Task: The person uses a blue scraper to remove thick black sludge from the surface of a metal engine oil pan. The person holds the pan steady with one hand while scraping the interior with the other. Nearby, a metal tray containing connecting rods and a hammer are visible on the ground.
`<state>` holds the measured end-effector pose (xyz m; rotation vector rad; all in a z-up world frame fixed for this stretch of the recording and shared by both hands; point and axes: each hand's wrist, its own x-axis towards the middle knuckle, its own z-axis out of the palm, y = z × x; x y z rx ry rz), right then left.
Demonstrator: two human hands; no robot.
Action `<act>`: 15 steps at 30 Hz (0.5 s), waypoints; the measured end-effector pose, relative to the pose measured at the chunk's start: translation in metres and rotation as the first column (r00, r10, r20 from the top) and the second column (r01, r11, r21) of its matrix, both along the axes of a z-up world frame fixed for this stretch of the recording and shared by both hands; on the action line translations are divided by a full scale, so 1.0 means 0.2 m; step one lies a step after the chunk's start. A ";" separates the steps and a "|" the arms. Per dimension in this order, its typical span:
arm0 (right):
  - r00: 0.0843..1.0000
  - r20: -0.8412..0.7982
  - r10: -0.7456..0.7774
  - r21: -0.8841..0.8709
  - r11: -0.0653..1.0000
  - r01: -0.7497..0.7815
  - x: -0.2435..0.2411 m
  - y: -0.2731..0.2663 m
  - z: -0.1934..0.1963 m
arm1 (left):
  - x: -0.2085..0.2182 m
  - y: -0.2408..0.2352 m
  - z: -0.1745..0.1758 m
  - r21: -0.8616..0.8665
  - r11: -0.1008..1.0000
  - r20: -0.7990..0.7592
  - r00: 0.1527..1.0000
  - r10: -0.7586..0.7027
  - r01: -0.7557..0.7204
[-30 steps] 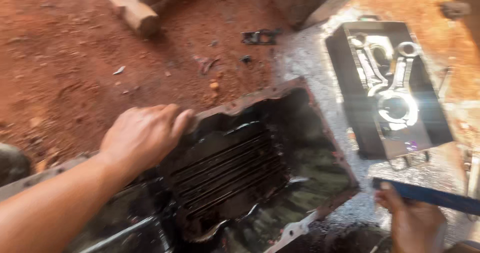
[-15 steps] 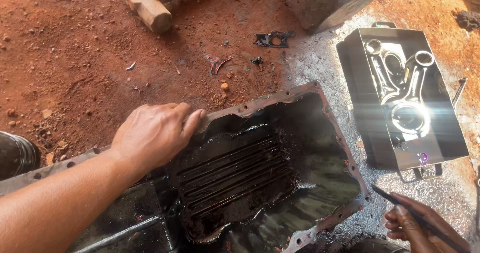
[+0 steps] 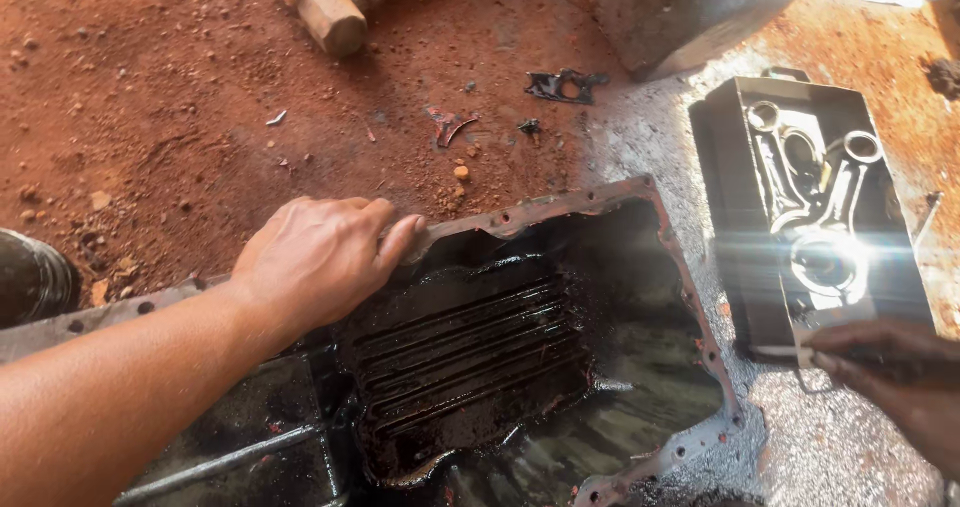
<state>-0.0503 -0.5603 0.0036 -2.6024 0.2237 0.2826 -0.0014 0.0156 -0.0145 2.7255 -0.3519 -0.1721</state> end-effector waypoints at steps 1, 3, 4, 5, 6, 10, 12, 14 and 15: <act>0.999 -0.044 0.010 -0.069 0.998 -0.013 0.08 0.04 0.02 | 0.00 0.00 0.00 0.012 1.000 -0.014 1.000 0.006 -0.006; 0.991 -0.105 0.088 -0.172 0.979 -0.106 0.18 0.15 0.06 | 0.00 -0.01 0.01 0.034 0.999 -0.041 0.999 0.008 -0.007; 0.979 -0.124 0.160 -0.209 0.961 -0.183 0.20 0.21 0.09 | 0.01 -0.01 0.02 0.045 0.999 -0.064 0.998 0.020 -0.017; 0.962 -0.146 0.229 -0.244 0.934 -0.260 0.22 0.27 0.10 | 0.01 -0.02 0.03 0.057 0.998 -0.088 0.996 0.033 -0.028; 0.962 -0.146 0.231 -0.236 0.936 -0.260 0.24 0.32 0.11 | 0.02 -0.02 0.03 0.070 0.997 -0.112 0.993 0.046 -0.038; 0.955 -0.143 0.260 -0.185 0.941 -0.284 0.25 0.44 0.07 | 0.02 -0.03 0.04 0.074 0.996 -0.155 0.986 0.057 -0.046; 0.956 -0.226 0.185 -0.190 0.955 -0.230 0.24 0.41 0.03 | 0.03 -0.05 0.03 0.118 0.992 -0.241 0.968 0.068 -0.040; 0.927 -0.375 0.009 -0.248 0.963 -0.110 0.22 0.31 0.00 | 0.03 -0.05 0.03 0.111 0.993 -0.223 0.972 0.069 -0.044; 0.917 -0.390 0.083 -0.186 0.968 -0.166 0.19 0.26 -0.02 | 0.03 -0.05 0.03 0.106 0.993 -0.213 0.974 0.070 -0.048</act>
